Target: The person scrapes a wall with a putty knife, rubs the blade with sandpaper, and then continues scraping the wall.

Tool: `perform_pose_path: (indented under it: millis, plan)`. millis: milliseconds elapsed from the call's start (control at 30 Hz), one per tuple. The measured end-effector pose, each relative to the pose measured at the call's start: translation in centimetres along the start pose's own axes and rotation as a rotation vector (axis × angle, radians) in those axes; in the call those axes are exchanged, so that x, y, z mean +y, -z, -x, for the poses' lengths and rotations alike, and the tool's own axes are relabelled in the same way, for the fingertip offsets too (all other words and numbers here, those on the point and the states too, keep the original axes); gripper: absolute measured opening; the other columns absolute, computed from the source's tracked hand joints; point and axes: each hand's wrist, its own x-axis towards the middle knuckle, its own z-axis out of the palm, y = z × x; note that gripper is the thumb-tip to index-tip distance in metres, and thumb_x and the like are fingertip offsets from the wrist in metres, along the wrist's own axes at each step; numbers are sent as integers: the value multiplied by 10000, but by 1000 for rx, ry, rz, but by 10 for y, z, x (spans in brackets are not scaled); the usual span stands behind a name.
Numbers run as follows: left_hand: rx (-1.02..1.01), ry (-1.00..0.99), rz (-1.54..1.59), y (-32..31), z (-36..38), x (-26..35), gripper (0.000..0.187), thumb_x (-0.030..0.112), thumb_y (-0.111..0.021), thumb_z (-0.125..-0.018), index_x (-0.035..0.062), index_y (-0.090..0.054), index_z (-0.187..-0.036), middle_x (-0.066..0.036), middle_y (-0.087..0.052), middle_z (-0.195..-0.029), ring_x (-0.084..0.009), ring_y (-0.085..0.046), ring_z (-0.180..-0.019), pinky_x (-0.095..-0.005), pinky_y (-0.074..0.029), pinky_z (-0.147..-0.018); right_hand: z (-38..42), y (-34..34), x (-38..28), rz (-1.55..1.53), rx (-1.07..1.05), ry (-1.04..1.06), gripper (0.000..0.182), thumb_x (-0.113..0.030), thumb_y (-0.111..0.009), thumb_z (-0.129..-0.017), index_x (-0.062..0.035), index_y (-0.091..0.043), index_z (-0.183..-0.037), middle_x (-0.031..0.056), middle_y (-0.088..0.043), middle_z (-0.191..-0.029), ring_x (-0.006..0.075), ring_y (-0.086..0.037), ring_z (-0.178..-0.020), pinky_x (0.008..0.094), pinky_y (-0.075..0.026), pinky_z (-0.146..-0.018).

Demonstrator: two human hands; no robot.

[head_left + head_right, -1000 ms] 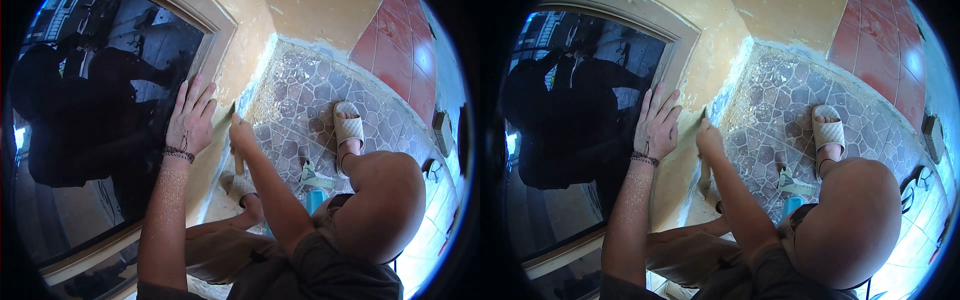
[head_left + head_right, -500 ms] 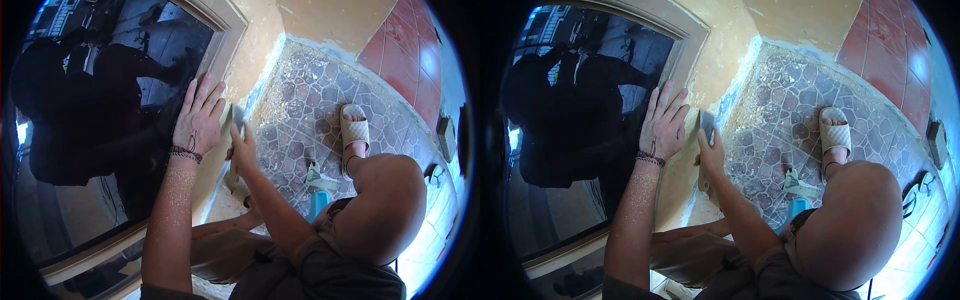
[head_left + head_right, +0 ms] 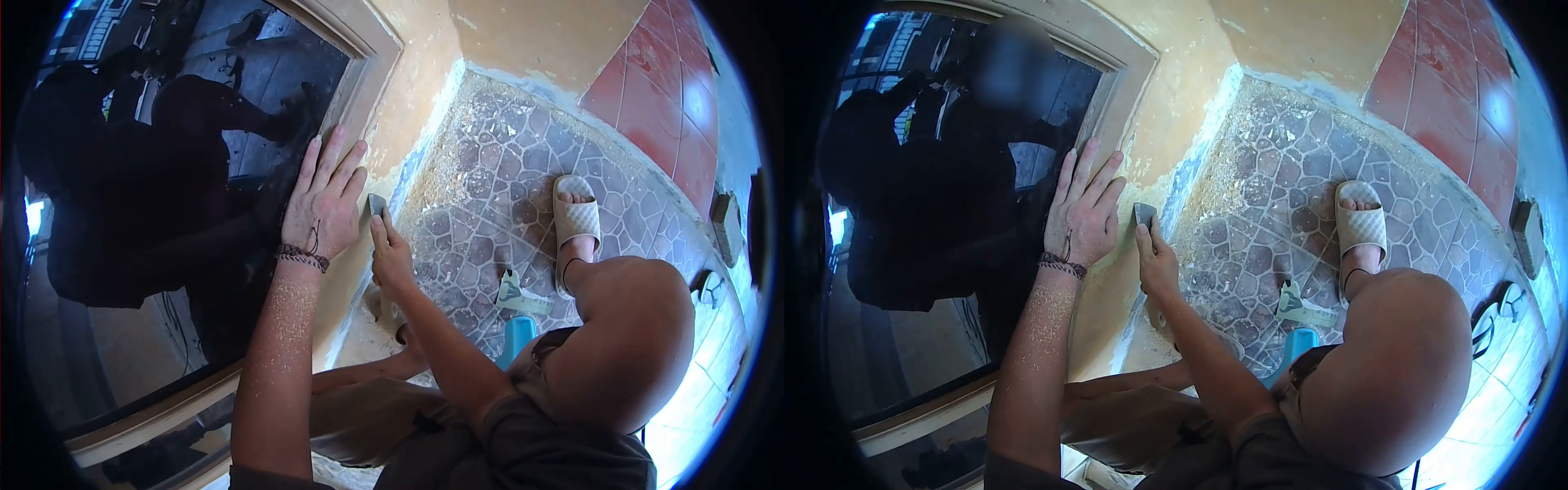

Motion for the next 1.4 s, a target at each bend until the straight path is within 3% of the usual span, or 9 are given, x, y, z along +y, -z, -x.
perform_pose_path:
  millis: [300,467,667,900,1033,1167,1267,1367,1400]
  plan:
    - [-5,-3,-13,0,0,0,258,80,-541,-790,38,-637,-1026,-82,-480,-1395,-317,-270,-1405,-484,-177,-1170,-12,9,-17,139,11,12,651,-544,-467,-936,-68,-450,-1382,278,-610,-1159,313,-590,-1124,345,-425,-947]
    - [-13,-9,-29,-5,5,0,286,77,-545,-770,36,-632,-1039,-83,-477,-1398,-314,-265,-1408,-485,-176,-1171,-21,18,-63,53,10,-82,609,-520,-456,-951,-41,-516,-1322,290,-610,-1143,311,-600,-1104,351,-432,-936]
    - [27,0,21,-2,1,-2,375,59,-550,-751,10,-595,-1120,-99,-445,-1426,-320,-291,-1395,-469,-187,-1172,-20,6,-4,247,111,162,638,-557,-461,-938,-19,-556,-1266,161,-612,-694,236,-604,-660,356,-482,-643]
    - [132,19,59,-3,3,-3,379,45,-491,-803,-30,-526,-1173,-155,-384,-1456,-338,-284,-1395,-464,-252,-1145,-11,18,-64,134,7,20,637,-545,-434,-948,-41,-495,-1333,233,-587,-974,301,-557,-928,364,-430,-777]
    - [197,25,96,-3,4,-3,408,37,-506,-779,-28,-506,-1181,-187,-396,-1437,-383,-311,-1370,-486,-285,-1123,-17,-17,-15,196,287,492,660,-595,-450,-926,-28,-599,-1229,96,-569,-651,177,-531,-500,325,-435,-455]
    - [243,-10,54,-10,9,-5,360,72,-513,-816,-15,-521,-1166,-206,-443,-1395,-403,-349,-1344,-497,-294,-1111,-4,9,-80,17,18,42,637,-546,-448,-942,-118,-421,-1413,151,-610,-746,220,-581,-593,342,-476,-534]
    - [410,137,120,-9,31,42,329,125,-511,-862,-4,-543,-1163,-218,-480,-1356,-406,-379,-1323,-498,-300,-1101,2,21,-83,-108,-9,129,722,-544,-522,-913,-64,-376,-1433,75,-510,-625,140,-478,-492,308,-421,-446]
    - [158,508,419,-8,69,103,374,249,-533,-905,-10,-545,-1174,-238,-552,-1256,-395,-505,-1195,-441,-393,-1013,11,14,-45,-239,60,46,759,-550,-585,-877,64,-471,-1308,64,-514,-639,129,-472,-492,301,-413,-441]
    - [5,719,628,-3,78,119,421,301,-543,-914,-16,-534,-1190,-239,-585,-1210,-384,-552,-1139,-420,-425,-974,1,18,-26,-349,-70,-96,693,-560,-640,-840,81,-553,-1088,43,-506,-643,118,-465,-493,278,-410,-450]
